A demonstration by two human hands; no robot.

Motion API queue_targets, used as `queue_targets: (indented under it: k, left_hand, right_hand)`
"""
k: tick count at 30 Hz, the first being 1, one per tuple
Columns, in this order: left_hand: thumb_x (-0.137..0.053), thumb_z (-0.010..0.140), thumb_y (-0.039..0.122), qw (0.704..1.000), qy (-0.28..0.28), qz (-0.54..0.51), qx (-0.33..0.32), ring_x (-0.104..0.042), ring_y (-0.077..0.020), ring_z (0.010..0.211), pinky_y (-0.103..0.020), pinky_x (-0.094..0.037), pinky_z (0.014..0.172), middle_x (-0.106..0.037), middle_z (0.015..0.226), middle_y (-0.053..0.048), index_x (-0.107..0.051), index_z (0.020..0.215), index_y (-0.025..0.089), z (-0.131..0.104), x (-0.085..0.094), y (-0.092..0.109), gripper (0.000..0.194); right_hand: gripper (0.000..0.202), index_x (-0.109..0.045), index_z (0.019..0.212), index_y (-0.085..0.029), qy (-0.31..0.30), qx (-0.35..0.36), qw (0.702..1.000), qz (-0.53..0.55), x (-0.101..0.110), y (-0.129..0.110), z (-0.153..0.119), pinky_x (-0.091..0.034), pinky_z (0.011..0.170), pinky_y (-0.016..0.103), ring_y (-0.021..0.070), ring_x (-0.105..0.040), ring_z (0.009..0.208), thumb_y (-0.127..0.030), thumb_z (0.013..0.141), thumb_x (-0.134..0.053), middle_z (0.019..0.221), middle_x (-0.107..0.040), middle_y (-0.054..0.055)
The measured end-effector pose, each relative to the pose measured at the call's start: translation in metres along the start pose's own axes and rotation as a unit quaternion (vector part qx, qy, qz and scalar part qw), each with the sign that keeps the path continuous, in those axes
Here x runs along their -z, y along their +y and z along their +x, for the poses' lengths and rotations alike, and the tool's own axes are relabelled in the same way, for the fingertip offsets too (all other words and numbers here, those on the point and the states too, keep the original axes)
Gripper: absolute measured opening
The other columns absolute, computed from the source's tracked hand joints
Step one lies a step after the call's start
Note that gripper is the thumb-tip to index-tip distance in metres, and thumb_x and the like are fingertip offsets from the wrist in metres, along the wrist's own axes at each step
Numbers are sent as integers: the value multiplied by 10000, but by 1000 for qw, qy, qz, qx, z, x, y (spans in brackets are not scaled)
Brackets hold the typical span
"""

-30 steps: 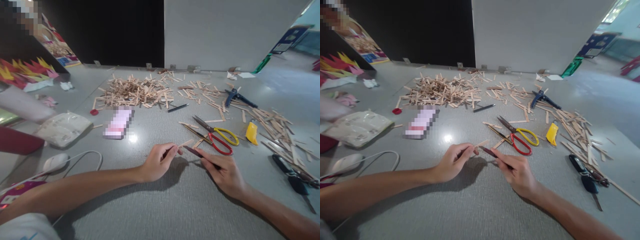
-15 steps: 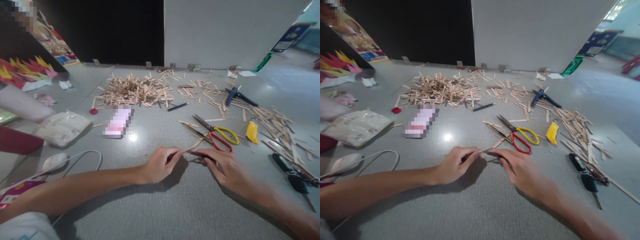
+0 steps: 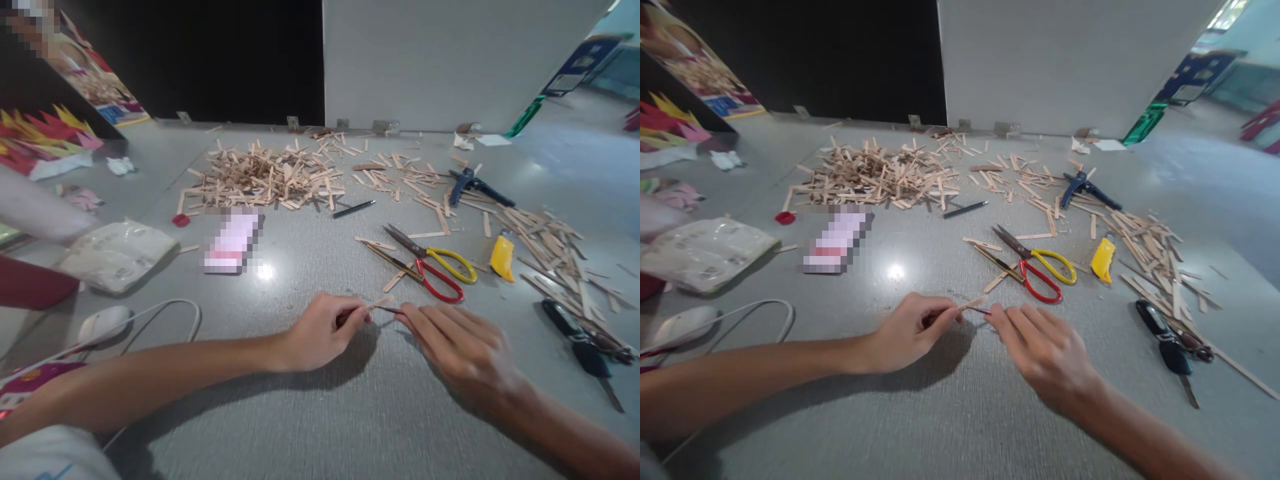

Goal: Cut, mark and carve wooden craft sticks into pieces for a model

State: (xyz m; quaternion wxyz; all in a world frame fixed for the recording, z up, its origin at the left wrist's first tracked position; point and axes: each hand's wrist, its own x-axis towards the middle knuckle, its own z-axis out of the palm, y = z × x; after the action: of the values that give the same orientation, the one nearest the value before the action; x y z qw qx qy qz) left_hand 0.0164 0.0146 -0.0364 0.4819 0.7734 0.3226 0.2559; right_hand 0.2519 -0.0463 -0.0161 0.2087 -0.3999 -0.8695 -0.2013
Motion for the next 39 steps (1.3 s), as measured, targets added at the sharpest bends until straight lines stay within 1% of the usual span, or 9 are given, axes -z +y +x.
queue_targets:
  k: [2, 4, 8, 10, 12, 17, 19, 26, 39]
  left_hand:
    - [-455, 1039, 252, 999, 14, 34, -30, -392, -84, 506, -200, -292, 508, -509, 585, 48, -691, 781, 147, -2, -2, -3, 365]
    - [-455, 1044, 223, 996, 27, 62, -63, -421, -81, 495, -198, -304, 508, -558, 594, 34, -700, 802, 141, -3, -3, -6, 354]
    - [-463, 1051, 188, 991, 30, 73, -112, -456, -78, 480, -182, -330, 497, -610, 609, 17, -728, 865, 121, -3, -3, -10, 331]
    - [-468, 1056, 181, 990, 34, 62, -122, -452, -71, 471, -170, -327, 484, -602, 602, 23, -734, 883, 109, -2, -3, -11, 326]
    - [-472, 1055, 173, 989, 43, 54, -130, -434, -67, 461, -164, -316, 473, -577, 586, 34, -736, 898, 98, -1, -4, -11, 317]
    - [-478, 1040, 163, 990, 61, 56, -116, -388, -59, 448, -164, -283, 456, -521, 561, 56, -729, 850, 99, -3, -5, -12, 322]
    - [-474, 1040, 175, 992, 56, 49, -105, -370, -56, 441, -161, -273, 449, -492, 551, 67, -729, 846, 104, -4, -5, -12, 328]
    - [-465, 1067, 256, 996, 47, 35, -67, -376, -67, 452, -170, -288, 451, -485, 562, 66, -745, 907, 116, -2, -3, -11, 352]
    - [-466, 1064, 254, 996, 50, 40, -67, -374, -67, 454, -172, -285, 455, -479, 559, 67, -747, 900, 117, -4, -4, -11, 353]
  right_hand:
    - [306, -796, 999, -72, -2, -16, 1000, 17, -1, -2, 0, -515, 552, 344, 200, -719, 578, -185, 1119, -538, 758, -801, 84]
    - [330, -804, 976, -114, -7, -92, 990, 104, -2, -3, 2, -536, 557, 311, 185, -731, 581, -231, 1126, -535, 776, -815, 70]
    - [287, -826, 902, -212, -74, -272, 907, 313, -5, -2, 7, -569, 557, 254, 177, -760, 622, -279, 1070, -602, 785, -835, 9]
    - [280, -829, 845, -237, -119, -311, 870, 363, -5, -1, 9, -550, 509, 252, 186, -748, 609, -291, 1031, -626, 742, -820, -6]
    - [287, -823, 809, -242, -131, -323, 857, 379, -5, -1, 9, -546, 491, 252, 190, -743, 603, -292, 1016, -631, 721, -811, -8]
    - [214, -829, 980, -203, 19, -255, 939, 229, -2, -1, 2, -616, 622, 283, 200, -785, 661, -244, 1049, -631, 836, -849, 45]
    - [206, -819, 1034, -190, 43, -221, 956, 186, 0, 0, 1, -628, 673, 289, 207, -805, 713, -232, 1068, -620, 888, -858, 67]
    - [331, -796, 1009, -165, -9, -188, 956, 225, -5, -4, 0, -583, 601, 278, 186, -802, 689, -287, 1140, -517, 877, -851, 68]
    - [336, -793, 1032, -127, -1, -186, 957, 222, -10, -6, -2, -572, 597, 295, 186, -788, 671, -276, 1144, -513, 863, -842, 79]
